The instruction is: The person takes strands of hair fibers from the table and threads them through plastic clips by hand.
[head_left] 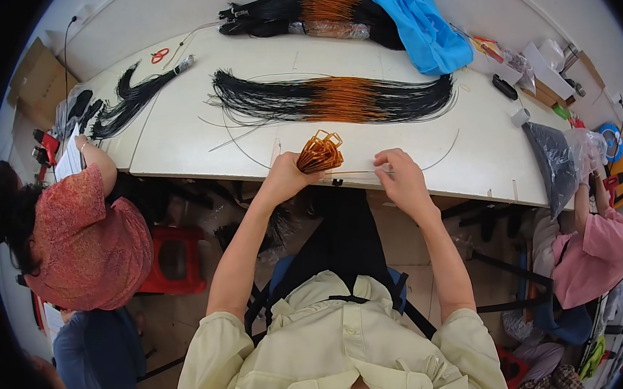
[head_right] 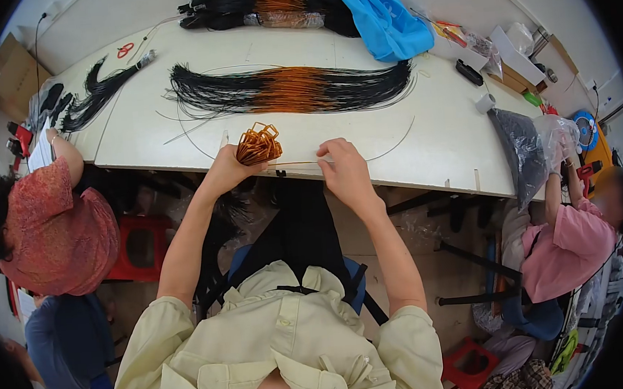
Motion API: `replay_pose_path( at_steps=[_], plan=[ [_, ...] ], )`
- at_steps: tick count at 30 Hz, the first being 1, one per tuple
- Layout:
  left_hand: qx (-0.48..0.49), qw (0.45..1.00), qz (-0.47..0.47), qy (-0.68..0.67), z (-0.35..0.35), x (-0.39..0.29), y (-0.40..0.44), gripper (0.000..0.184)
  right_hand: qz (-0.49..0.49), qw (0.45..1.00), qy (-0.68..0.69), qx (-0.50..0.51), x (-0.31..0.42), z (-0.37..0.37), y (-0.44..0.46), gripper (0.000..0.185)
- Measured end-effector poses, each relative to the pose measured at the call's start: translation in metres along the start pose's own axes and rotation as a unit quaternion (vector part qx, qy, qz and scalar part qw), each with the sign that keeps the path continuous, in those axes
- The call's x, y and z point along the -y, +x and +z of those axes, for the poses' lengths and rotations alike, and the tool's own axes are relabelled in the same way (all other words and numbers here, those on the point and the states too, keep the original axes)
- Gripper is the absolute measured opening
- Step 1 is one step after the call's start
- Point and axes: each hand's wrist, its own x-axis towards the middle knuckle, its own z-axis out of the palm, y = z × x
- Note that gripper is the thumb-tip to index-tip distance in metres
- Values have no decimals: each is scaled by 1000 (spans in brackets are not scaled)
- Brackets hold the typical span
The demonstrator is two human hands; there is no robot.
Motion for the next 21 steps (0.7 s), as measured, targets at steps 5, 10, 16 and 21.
replay_pose_path(
  at_steps=[5, 10, 16, 21],
  plan=[
    [-6, 1000, 13, -7, 1, -6, -4, 24, -61, 998, -31, -4, 18, 26, 5, 5],
    [-8, 999, 43, -12, 4, -5, -6, 23, -26, 999, 14, 32, 19, 33, 5, 6],
    [-1, 999, 51, -6, 8, -1, -7, 22, 9, 997, 58, 43, 18, 33, 0, 6],
    [1, 999, 38, -11, 8, 6, -7, 23, 5, 997, 55, 45, 20, 33, 0, 7]
  ],
)
